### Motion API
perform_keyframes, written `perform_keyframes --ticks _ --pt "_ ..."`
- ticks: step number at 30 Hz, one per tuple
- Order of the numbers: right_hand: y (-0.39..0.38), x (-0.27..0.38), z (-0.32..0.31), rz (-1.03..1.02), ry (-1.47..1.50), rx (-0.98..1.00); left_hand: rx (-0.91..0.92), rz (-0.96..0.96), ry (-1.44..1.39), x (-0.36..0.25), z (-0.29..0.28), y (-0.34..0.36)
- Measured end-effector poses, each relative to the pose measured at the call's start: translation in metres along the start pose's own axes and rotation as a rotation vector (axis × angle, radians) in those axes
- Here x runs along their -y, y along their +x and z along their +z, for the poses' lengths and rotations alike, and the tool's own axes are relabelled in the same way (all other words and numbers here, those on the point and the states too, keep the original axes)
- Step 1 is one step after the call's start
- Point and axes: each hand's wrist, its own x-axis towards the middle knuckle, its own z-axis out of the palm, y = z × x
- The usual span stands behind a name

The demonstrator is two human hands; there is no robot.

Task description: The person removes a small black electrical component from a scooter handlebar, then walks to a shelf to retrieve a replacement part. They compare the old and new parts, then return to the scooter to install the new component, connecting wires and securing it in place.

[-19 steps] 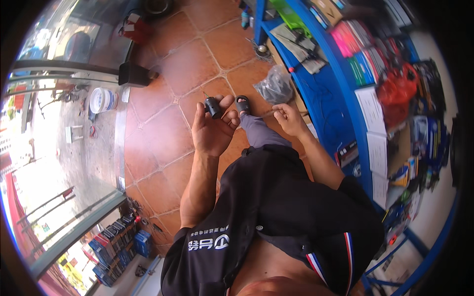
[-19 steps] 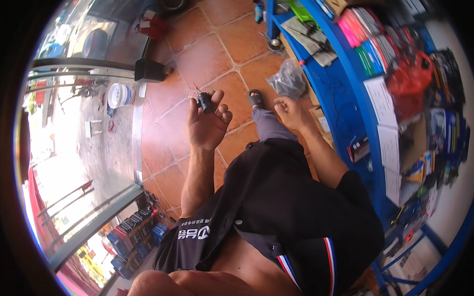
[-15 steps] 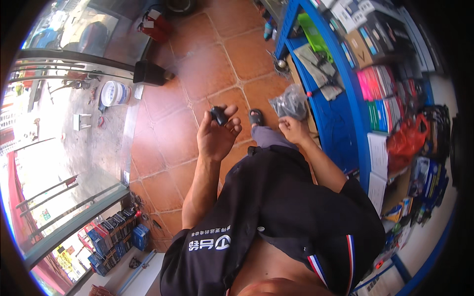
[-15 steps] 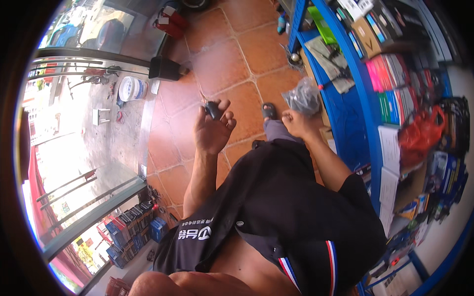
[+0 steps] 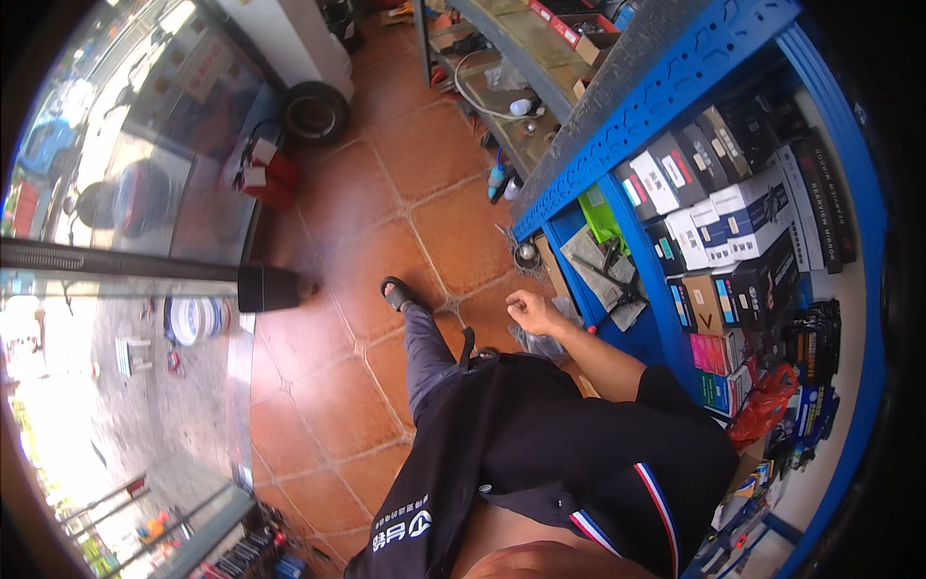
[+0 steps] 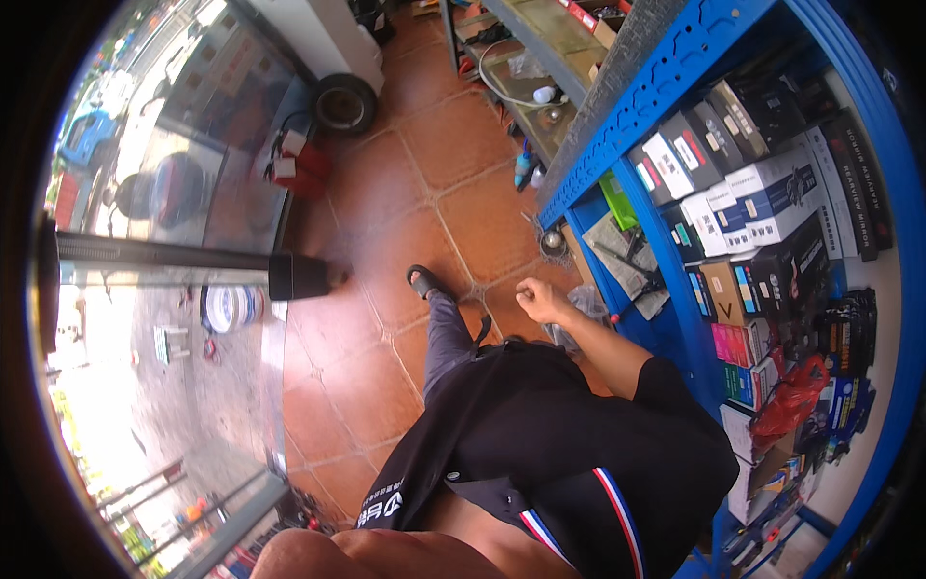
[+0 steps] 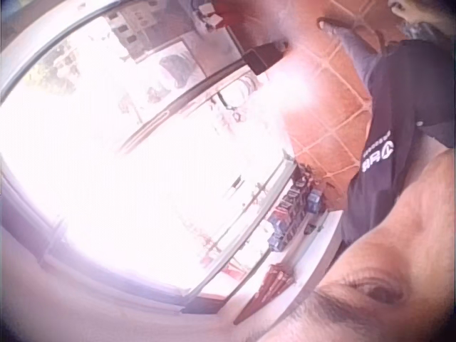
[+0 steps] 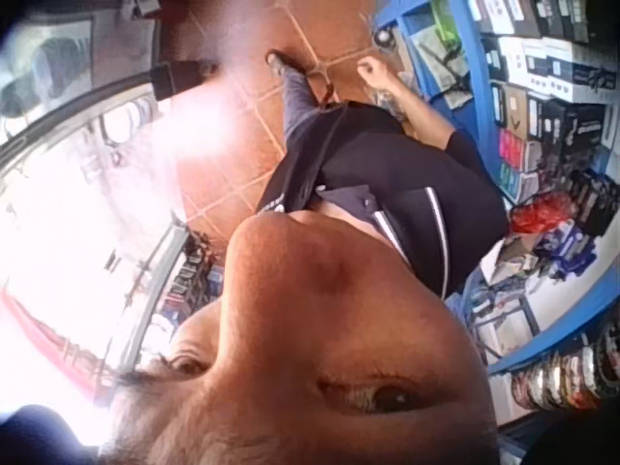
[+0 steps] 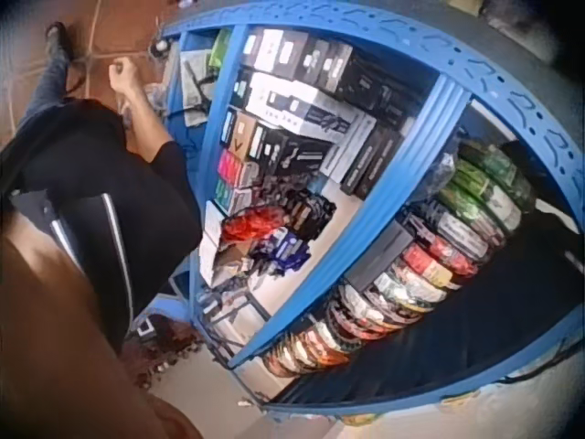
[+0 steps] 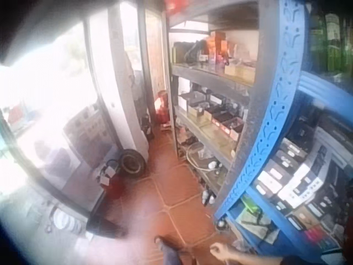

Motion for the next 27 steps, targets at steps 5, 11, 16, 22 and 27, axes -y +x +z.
perform_keyframes --ticks 5,11,16,22,27 --pt "0.109 0.062 0.014 0.041 -0.003 -0.041 0.015 -0.068 -0.056 -0.127 -0.1 0.081" --pt "0.194 0.098 0.015 0.102 0.161 -0.234 -0.055 0.235 -0.136 -0.412 -0.201 0.188" --pt "0.198 0.099 0.017 0.228 0.186 -0.474 0.065 0.448 -0.093 -0.601 -0.182 0.249" --pt "0.27 0.126 -0.024 0.244 0.31 -0.536 0.192 0.346 0.01 -0.664 -0.141 0.283" --pt "0.387 0.167 -0.133 0.093 0.237 -0.597 0.13 0.137 0.041 -0.677 -0.148 0.294"
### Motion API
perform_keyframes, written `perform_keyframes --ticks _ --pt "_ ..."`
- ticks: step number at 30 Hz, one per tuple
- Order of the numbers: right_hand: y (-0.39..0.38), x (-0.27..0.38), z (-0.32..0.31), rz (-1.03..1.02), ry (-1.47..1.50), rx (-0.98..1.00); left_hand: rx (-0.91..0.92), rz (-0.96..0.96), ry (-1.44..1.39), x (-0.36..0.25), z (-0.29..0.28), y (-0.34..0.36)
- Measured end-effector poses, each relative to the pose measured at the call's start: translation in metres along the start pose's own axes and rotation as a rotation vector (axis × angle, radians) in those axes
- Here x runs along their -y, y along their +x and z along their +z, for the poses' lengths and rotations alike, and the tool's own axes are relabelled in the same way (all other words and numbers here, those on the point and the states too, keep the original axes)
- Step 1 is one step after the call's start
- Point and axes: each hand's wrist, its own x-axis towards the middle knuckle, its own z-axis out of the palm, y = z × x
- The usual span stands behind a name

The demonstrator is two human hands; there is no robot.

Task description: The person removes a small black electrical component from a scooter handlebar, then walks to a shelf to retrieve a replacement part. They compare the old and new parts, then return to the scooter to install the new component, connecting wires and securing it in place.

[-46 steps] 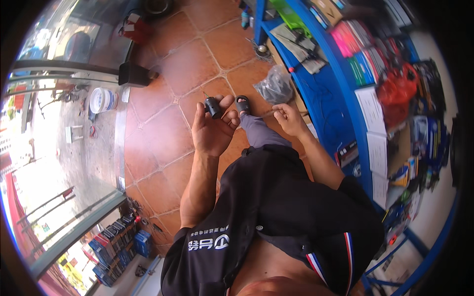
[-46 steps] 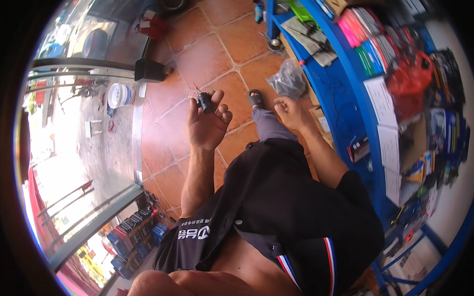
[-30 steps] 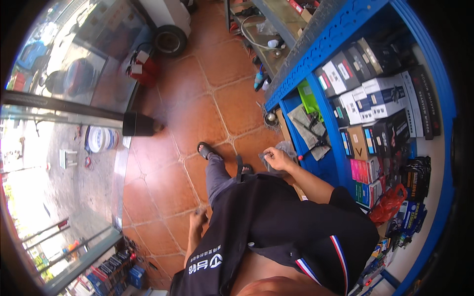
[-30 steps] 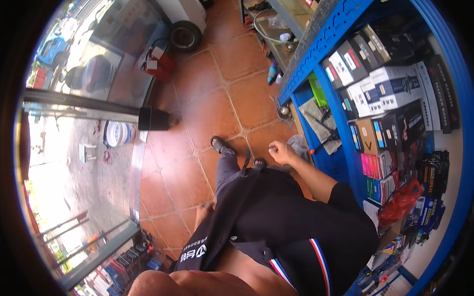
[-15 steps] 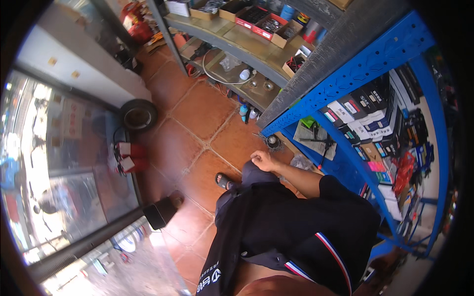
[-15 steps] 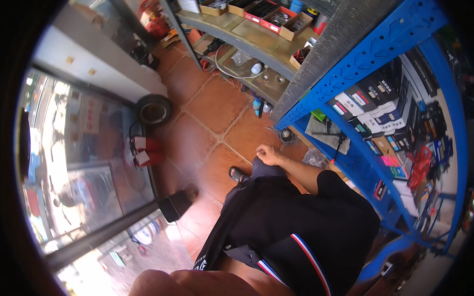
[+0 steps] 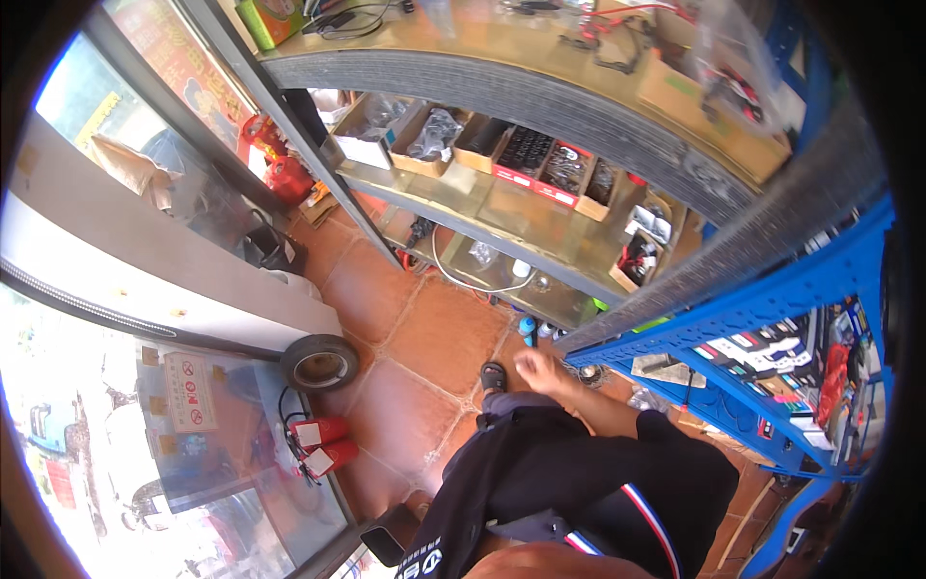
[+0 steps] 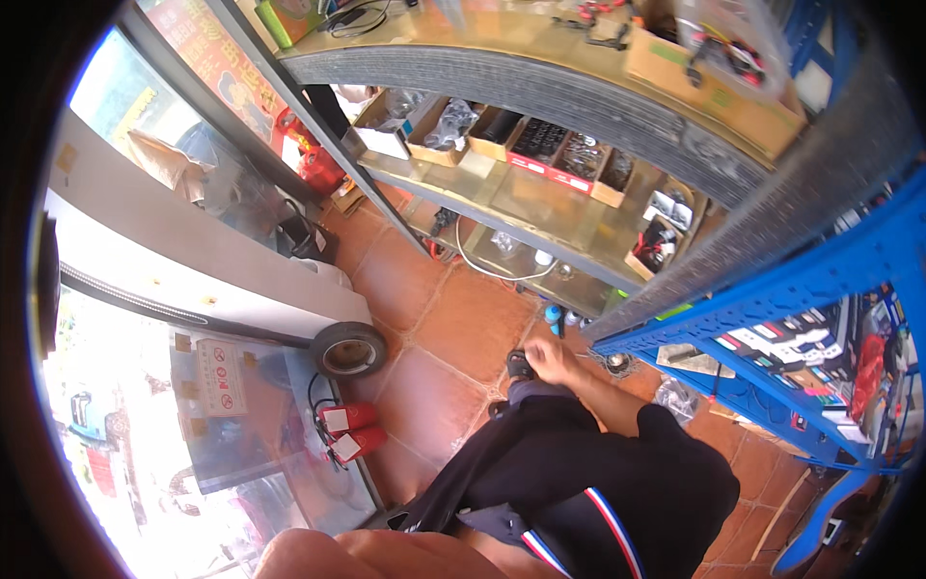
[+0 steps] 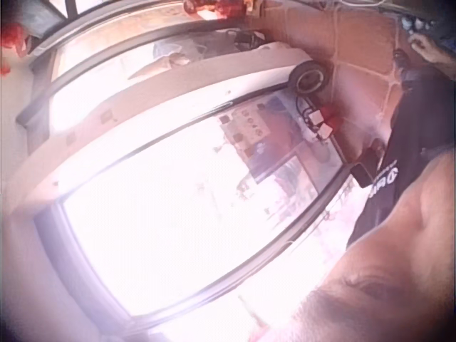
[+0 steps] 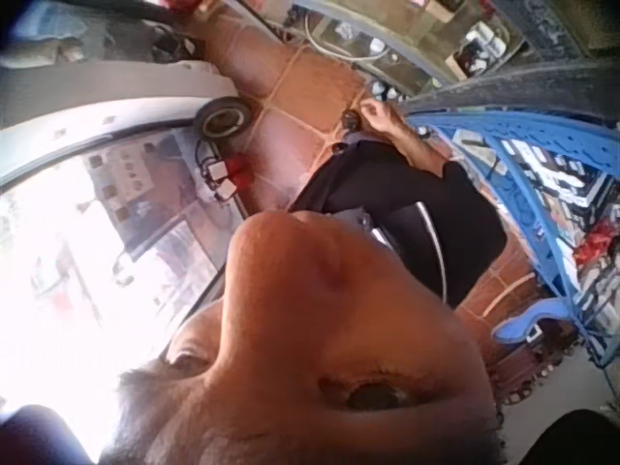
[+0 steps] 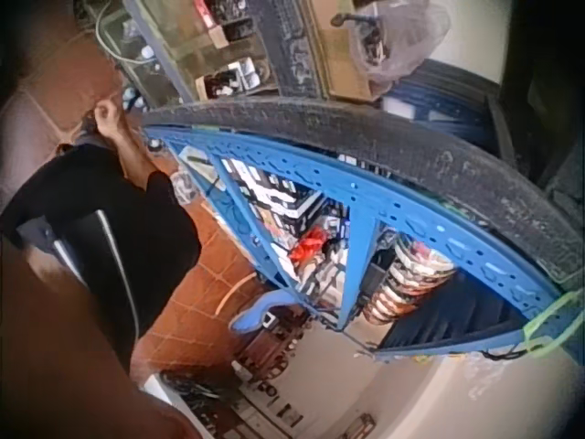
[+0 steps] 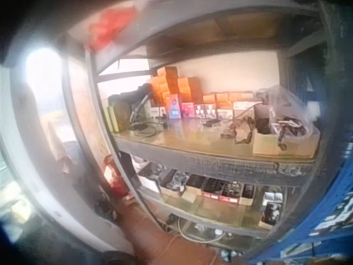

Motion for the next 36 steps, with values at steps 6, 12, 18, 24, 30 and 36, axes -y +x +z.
perform_keyframes --ticks 6,12,18,24,30,36 --pt "0.159 0.088 -0.036 -0.24 -0.035 -0.059 0.002 -0.085 0.051 -0.06 -0.017 0.041" --pt "0.236 0.123 -0.046 -0.275 0.029 -0.195 0.067 -0.158 0.165 -0.132 -0.042 0.09" --pt "0.288 0.14 -0.027 0.03 0.072 -0.351 0.125 -0.159 0.225 -0.241 -0.126 0.146" --pt "0.366 0.196 -0.03 -0.032 -0.107 -0.513 0.01 -0.018 0.166 -0.422 -0.156 0.258" --pt "0.456 0.206 -0.067 0.059 -0.256 -0.568 0.188 0.231 0.09 -0.535 -0.082 0.313" --pt "0.527 0.193 -0.113 0.437 -0.652 -0.317 0.256 0.374 0.089 -0.542 -0.017 0.297"
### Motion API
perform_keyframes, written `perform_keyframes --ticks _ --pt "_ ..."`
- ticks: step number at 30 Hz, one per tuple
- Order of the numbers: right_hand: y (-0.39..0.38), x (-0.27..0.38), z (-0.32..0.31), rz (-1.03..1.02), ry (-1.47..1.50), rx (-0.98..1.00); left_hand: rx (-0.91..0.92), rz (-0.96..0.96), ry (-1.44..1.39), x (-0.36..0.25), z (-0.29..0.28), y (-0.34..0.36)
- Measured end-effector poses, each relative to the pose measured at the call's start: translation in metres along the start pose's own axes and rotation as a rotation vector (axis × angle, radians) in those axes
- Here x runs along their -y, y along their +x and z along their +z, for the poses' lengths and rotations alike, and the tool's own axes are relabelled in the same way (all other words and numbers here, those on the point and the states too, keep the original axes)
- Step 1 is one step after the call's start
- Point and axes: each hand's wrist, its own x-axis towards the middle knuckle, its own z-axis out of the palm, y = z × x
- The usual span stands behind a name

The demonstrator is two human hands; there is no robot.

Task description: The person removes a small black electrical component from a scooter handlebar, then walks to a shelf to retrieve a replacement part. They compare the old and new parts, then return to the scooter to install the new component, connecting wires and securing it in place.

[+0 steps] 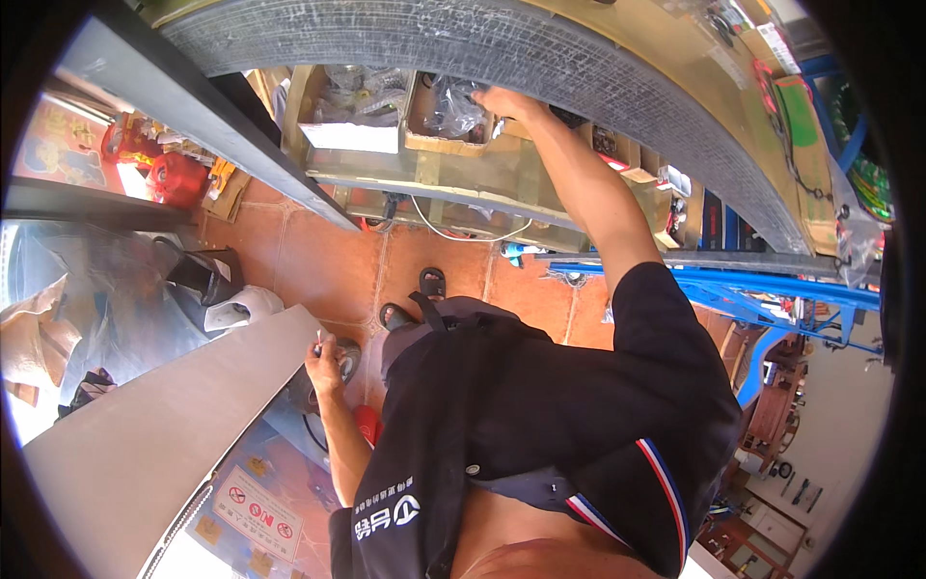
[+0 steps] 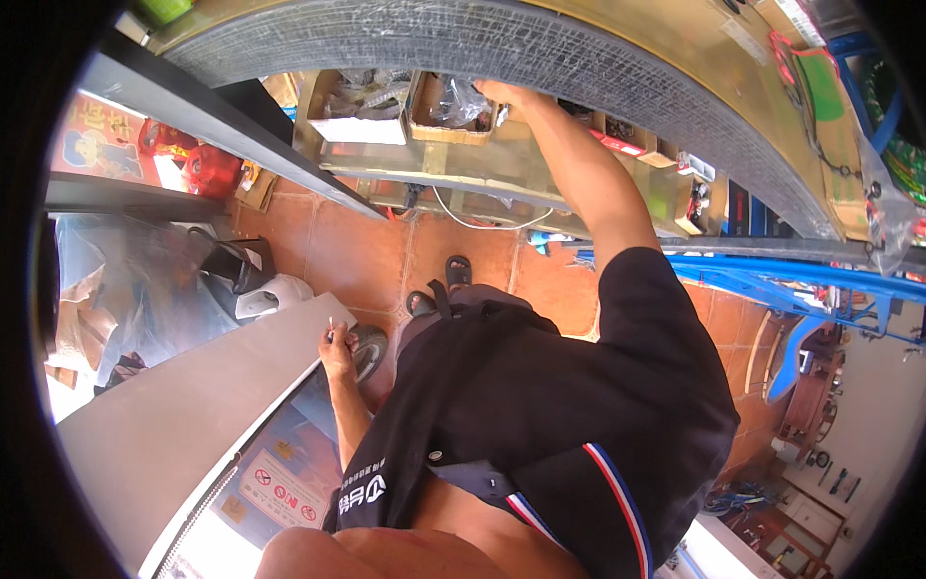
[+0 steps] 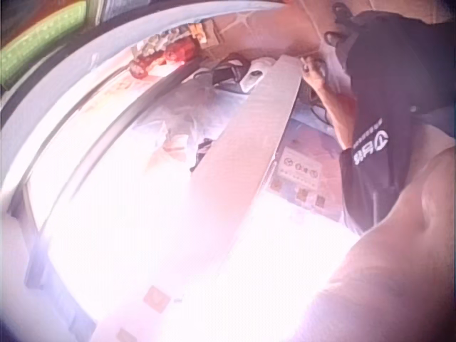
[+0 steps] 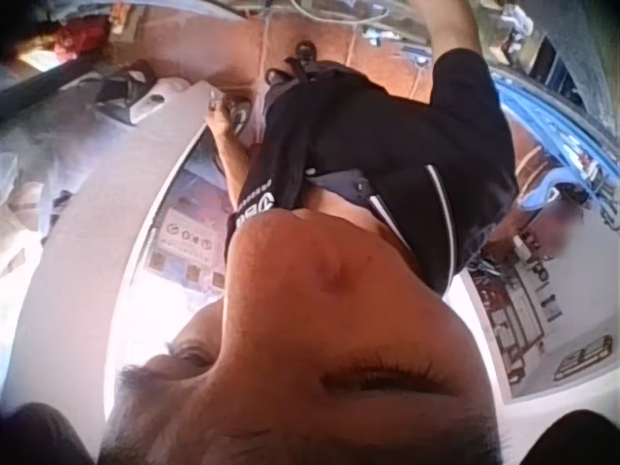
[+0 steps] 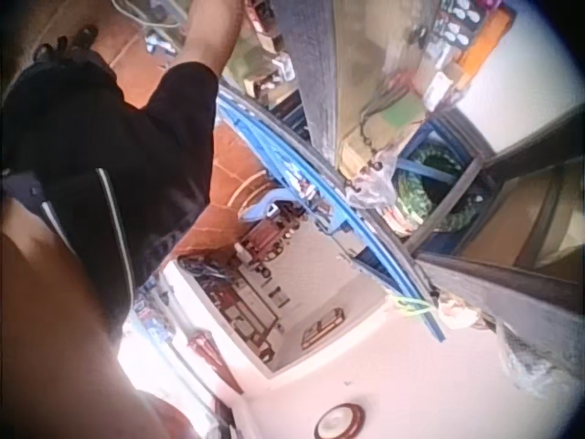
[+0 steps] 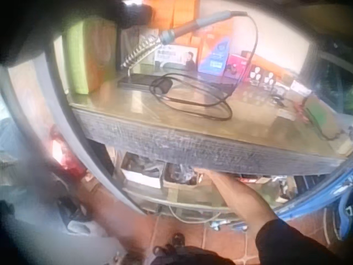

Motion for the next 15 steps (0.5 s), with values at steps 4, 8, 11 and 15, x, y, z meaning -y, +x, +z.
perform_keyframes --ticks 4,8,11,15 --pt "0.023 -0.001 -0.002 -0.096 -0.01 -0.019 -0.051 0.011 -0.055 0.019 0.028 -0.017" --pt "0.008 -0.014 -0.009 -0.134 0.029 -0.028 -0.035 -0.096 -0.134 0.032 0.04 -0.032" --pt "-0.024 -0.034 -0.025 -0.16 0.09 -0.063 -0.11 -0.134 -0.024 0.027 0.05 -0.027" --pt "-0.076 -0.062 -0.04 -0.143 0.15 -0.078 0.006 -0.102 0.11 -0.004 0.053 0.003"
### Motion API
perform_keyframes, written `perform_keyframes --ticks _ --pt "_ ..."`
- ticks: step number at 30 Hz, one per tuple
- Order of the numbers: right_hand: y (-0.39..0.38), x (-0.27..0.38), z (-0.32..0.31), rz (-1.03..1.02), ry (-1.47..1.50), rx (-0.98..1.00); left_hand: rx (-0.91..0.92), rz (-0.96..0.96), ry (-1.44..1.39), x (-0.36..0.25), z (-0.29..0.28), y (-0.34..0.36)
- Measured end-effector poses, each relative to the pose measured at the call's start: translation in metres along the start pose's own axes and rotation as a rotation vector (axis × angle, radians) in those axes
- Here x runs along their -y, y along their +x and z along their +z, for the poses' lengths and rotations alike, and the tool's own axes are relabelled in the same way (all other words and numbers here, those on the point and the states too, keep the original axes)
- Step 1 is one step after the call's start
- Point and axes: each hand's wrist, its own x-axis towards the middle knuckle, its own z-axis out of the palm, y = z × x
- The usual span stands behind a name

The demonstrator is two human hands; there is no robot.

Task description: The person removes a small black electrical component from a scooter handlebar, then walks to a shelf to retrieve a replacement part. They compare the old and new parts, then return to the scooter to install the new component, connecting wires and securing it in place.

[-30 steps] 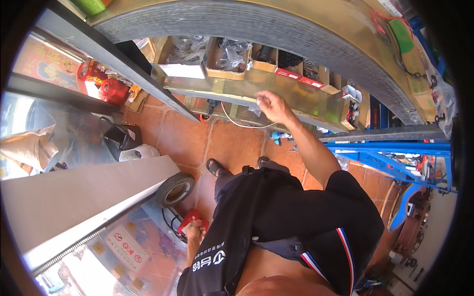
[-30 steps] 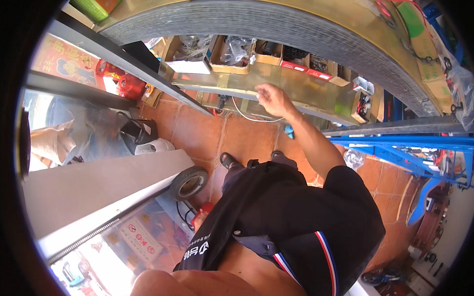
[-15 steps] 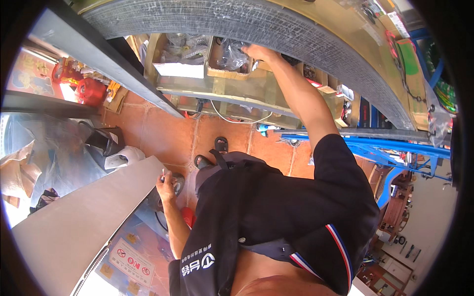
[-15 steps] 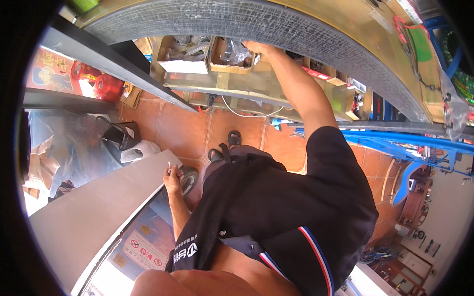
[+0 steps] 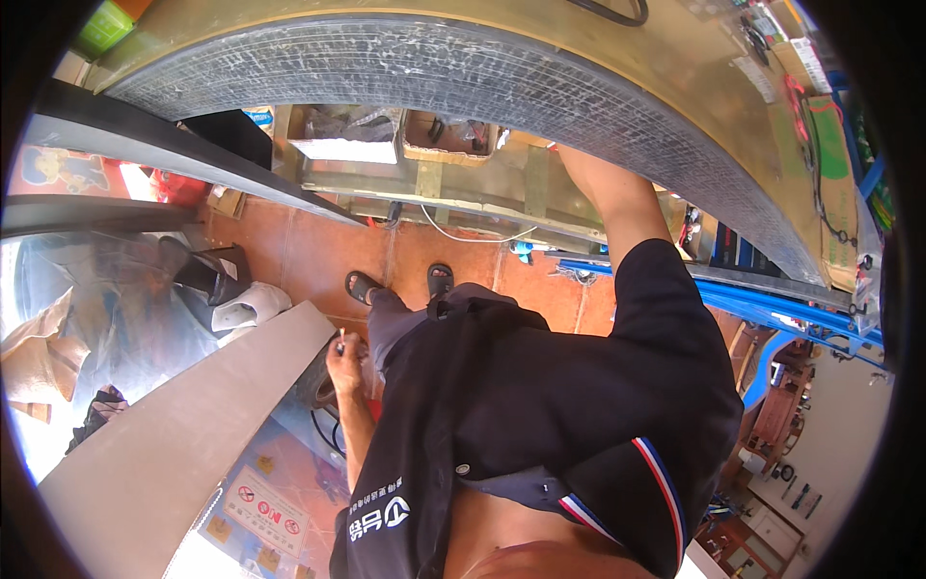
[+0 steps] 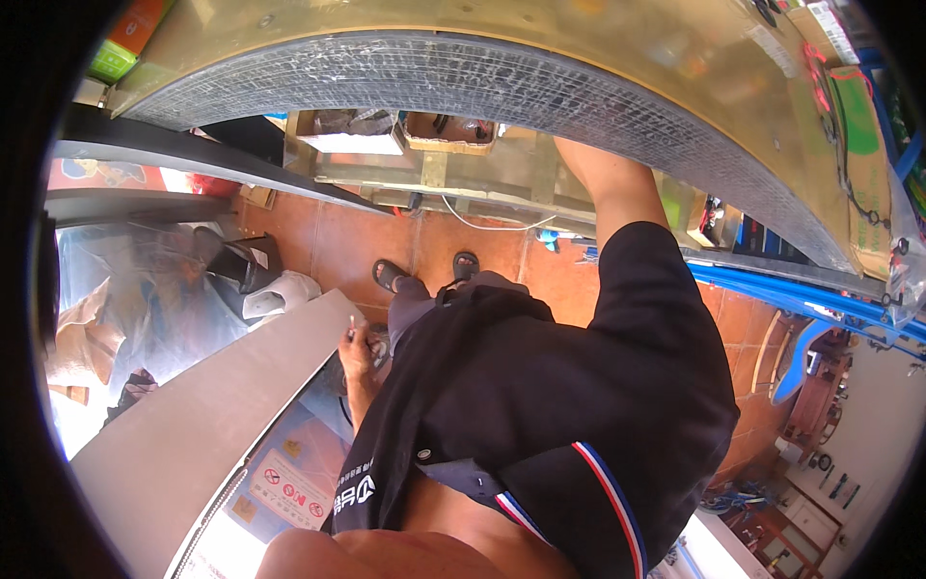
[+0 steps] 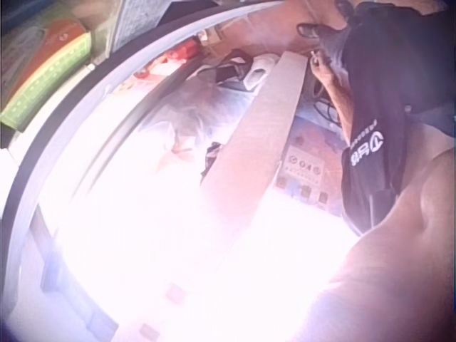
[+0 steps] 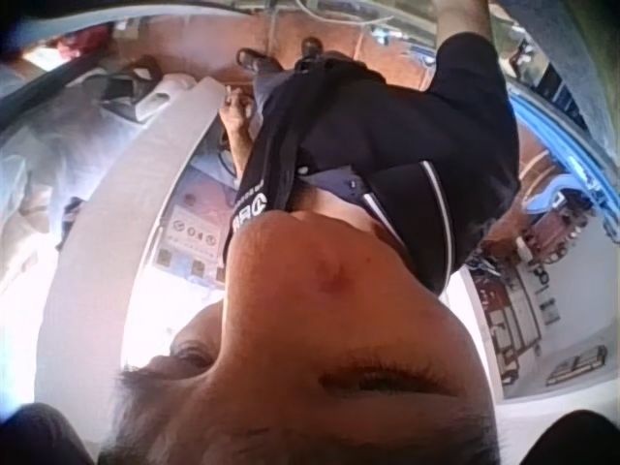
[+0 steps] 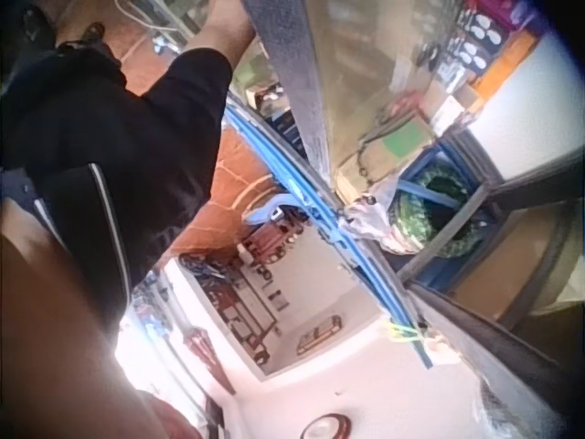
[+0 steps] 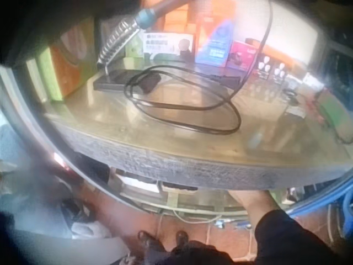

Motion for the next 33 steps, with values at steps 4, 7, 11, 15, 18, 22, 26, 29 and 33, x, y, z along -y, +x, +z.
perform_keyframes --ticks 4,7,11,15,18,22,26,29,33 --pt "-0.02 -0.002 -0.002 -0.006 0.029 -0.01 -0.081 0.141 -0.002 -0.037 -0.006 0.022" --pt "-0.01 0.008 0.005 -0.044 0.038 -0.011 -0.069 0.194 -0.104 -0.049 -0.011 0.028" --pt "0.017 0.032 0.018 -0.125 0.029 0.012 -0.106 0.135 -0.114 -0.037 -0.013 0.027" --pt "0.053 0.066 0.032 -0.231 0.003 0.051 -0.09 0.079 -0.183 -0.01 -0.01 0.017" --pt "0.089 0.096 0.049 -0.33 -0.023 0.094 -0.1 0.045 -0.172 0.01 -0.003 0.003" --pt "0.131 0.137 0.08 -0.439 -0.077 0.157 -0.059 0.004 -0.155 0.021 0.005 -0.002" --pt "0.152 0.165 0.108 -0.463 -0.17 0.23 -0.089 0.034 -0.114 0.019 0.007 -0.001" --pt "0.157 0.165 0.104 -0.455 -0.169 0.217 -0.117 0.074 -0.197 0.015 0.003 -0.004" --pt "0.15 0.143 0.075 -0.43 -0.107 0.156 -0.14 0.063 -0.166 0.014 -0.003 -0.009"
